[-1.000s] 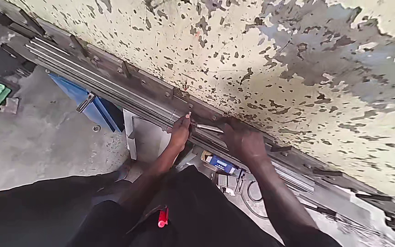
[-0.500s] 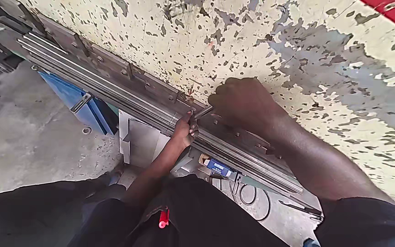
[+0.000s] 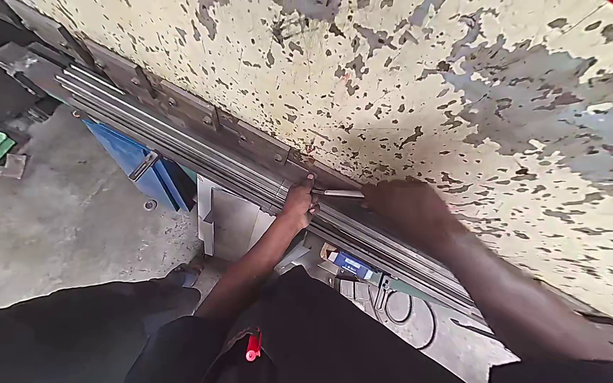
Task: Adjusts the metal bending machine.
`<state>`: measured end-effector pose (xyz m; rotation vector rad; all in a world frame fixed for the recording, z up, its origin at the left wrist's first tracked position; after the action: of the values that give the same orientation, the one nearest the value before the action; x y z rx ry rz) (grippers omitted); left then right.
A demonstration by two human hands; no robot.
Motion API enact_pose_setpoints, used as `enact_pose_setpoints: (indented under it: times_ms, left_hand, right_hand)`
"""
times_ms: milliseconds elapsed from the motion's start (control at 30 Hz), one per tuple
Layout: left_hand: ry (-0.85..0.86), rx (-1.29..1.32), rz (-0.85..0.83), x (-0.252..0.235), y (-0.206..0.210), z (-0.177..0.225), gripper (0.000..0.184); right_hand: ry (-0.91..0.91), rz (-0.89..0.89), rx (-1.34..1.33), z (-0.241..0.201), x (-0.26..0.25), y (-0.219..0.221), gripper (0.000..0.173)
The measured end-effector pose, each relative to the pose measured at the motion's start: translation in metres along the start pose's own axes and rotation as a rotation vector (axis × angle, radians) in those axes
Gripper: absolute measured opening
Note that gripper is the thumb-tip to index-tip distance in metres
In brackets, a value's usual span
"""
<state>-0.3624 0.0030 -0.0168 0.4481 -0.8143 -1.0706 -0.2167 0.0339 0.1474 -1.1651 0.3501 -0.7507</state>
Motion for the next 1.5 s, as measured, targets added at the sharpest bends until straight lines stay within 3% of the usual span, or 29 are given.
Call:
enact_pose_setpoints:
  times_ms: [100, 167, 267, 367, 400, 500, 667, 733, 867, 967, 1033, 1100, 1167, 1200, 1267, 1367, 1400, 1433, 1500]
  left_hand:
    - [-0.005, -0.077, 0.003, -0.003, -0.003, 0.004, 0.028]
    - [-0.016, -0.071, 0.02, -0.007, -0.004, 0.005, 0.028]
    - [-0.047, 0.003, 0.012, -0.013, -0.003, 0.001, 0.03]
    - [-0.025, 0.019, -0.01, -0.014, -0.003, -0.002, 0.031]
    - [-0.005, -0.008, -0.012, -0.014, -0.005, -0.001, 0.031]
    - [0.045, -0.121, 0.037, -0.012, -0.006, 0.002, 0.027]
    - [0.112, -0.23, 0.084, -0.011, -0.005, 0.005, 0.028]
    - [0.183, -0.369, 0.13, -0.01, -0.003, 0.003, 0.03]
    - [0.478, -0.952, 0.193, -0.015, -0.004, 0.003, 0.047]
    - [0.503, -1.11, 0.236, -0.015, -0.002, 0.004, 0.055]
    - [0.477, -1.128, 0.234, -0.009, 0.004, 0.009, 0.053]
    - [0.377, -1.107, 0.218, 0.005, 0.019, 0.02, 0.052]
    - [0.357, -1.109, 0.226, 0.011, 0.023, 0.023, 0.051]
    - [0.363, -1.128, 0.222, 0.015, 0.023, 0.024, 0.051]
    - [0.413, -1.154, 0.22, 0.012, 0.026, 0.027, 0.047]
    - [0.373, -1.223, 0.289, -0.004, 0.006, 0.007, 0.053]
    - [0.445, -1.191, 0.323, -0.014, 0.004, 0.005, 0.055]
    - [0.493, -1.16, 0.325, -0.018, 0.001, 0.002, 0.056]
    - [0.516, -1.088, 0.266, -0.009, 0.001, 0.004, 0.049]
  right_hand:
    - [0.055, 0.296, -0.072, -0.004, 0.019, 0.03, 0.021]
    - [0.046, 0.322, -0.086, -0.007, 0.015, 0.027, 0.017]
    - [-0.026, 0.06, -0.099, -0.006, -0.009, 0.007, 0.014]
    - [0.002, -0.257, -0.138, -0.006, -0.03, 0.013, 0.03]
    - [0.047, -0.231, -0.161, -0.009, -0.027, 0.018, 0.033]
    - [0.139, 0.07, -0.183, -0.017, -0.007, 0.037, 0.025]
    - [0.2, 0.28, -0.23, -0.022, -0.001, 0.063, 0.029]
    - [0.218, 0.316, -0.243, -0.024, 0.001, 0.07, 0.033]
    - [0.129, 0.226, -0.265, -0.02, -0.001, 0.07, 0.03]
    - [0.022, 0.094, -0.434, -0.013, 0.003, 0.021, 0.036]
    - [-0.128, 0.356, -0.715, -0.01, 0.024, -0.055, 0.026]
    - [-0.322, 0.618, -1.173, -0.012, 0.051, -0.108, 0.03]
    - [-0.331, 0.707, -1.49, -0.016, 0.045, -0.078, 0.041]
    - [-0.257, 0.774, -1.495, -0.021, 0.03, -0.041, 0.045]
    - [-0.166, 0.845, -1.196, -0.036, 0.013, 0.004, 0.042]
    - [-0.298, 0.89, -1.089, -0.072, 0.042, -0.056, 0.031]
    - [-0.389, 0.884, -1.111, -0.075, 0.05, -0.079, 0.032]
    - [-0.448, 0.882, -1.125, -0.076, 0.054, -0.082, 0.034]
    - [-0.412, 1.007, -1.086, -0.068, 0.038, -0.023, 0.041]
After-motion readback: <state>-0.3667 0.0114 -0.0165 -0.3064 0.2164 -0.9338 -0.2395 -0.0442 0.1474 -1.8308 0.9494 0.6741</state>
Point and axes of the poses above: each hand's wrist, its own x-axis away from the middle knuckle, its own y-axis out of the palm, z = x × y, the point moved 5 cm from there along -x, towards the middle knuckle, and after that the axes turned 9 degrees about y, right-handed, at the moved point
